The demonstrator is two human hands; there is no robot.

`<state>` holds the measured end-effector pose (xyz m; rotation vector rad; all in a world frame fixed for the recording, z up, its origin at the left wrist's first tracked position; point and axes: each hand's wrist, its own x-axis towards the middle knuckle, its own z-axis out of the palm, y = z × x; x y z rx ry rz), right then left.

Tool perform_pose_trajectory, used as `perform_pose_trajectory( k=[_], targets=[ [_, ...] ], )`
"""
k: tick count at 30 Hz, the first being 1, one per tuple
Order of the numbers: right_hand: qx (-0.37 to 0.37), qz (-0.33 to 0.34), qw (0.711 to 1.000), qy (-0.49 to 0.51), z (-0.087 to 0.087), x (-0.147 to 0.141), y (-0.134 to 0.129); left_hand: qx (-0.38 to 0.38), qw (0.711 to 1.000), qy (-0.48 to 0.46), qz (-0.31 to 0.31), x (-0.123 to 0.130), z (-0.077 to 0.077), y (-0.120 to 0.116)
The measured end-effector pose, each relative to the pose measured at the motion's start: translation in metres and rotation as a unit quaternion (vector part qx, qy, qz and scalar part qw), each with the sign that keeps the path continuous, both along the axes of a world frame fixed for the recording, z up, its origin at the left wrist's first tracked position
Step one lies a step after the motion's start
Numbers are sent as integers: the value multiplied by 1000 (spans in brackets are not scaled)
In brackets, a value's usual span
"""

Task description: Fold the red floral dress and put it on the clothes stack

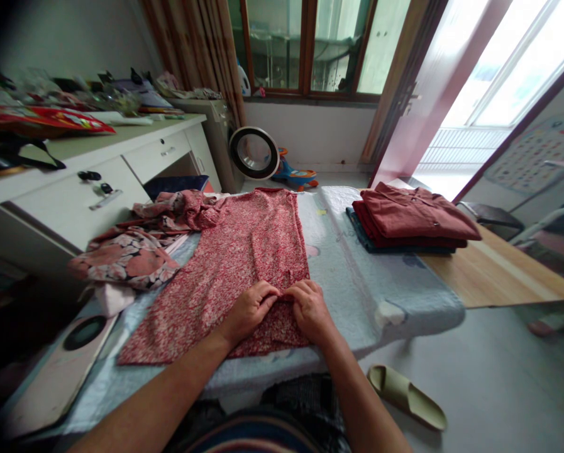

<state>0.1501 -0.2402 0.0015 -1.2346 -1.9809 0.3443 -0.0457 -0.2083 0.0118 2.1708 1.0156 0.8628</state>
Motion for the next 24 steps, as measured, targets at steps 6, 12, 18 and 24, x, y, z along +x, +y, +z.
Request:
perform_pose_trajectory(
  k=[6,12,18,24],
  targets=[
    [-6,-28,1000,5,3,-1,-2,-1,1000,-4,1,-1,1,0],
    [-3,-12,1000,11,6,-1,-1,1,1000,-7,2,-1,0,0],
    [3,-6,1000,7,6,0,-2,2,1000,-18,-1,-1,-1,0],
    [4,3,1000,-18,8,-1,-2,3,1000,-11,1,0,2,-1]
  ],
)
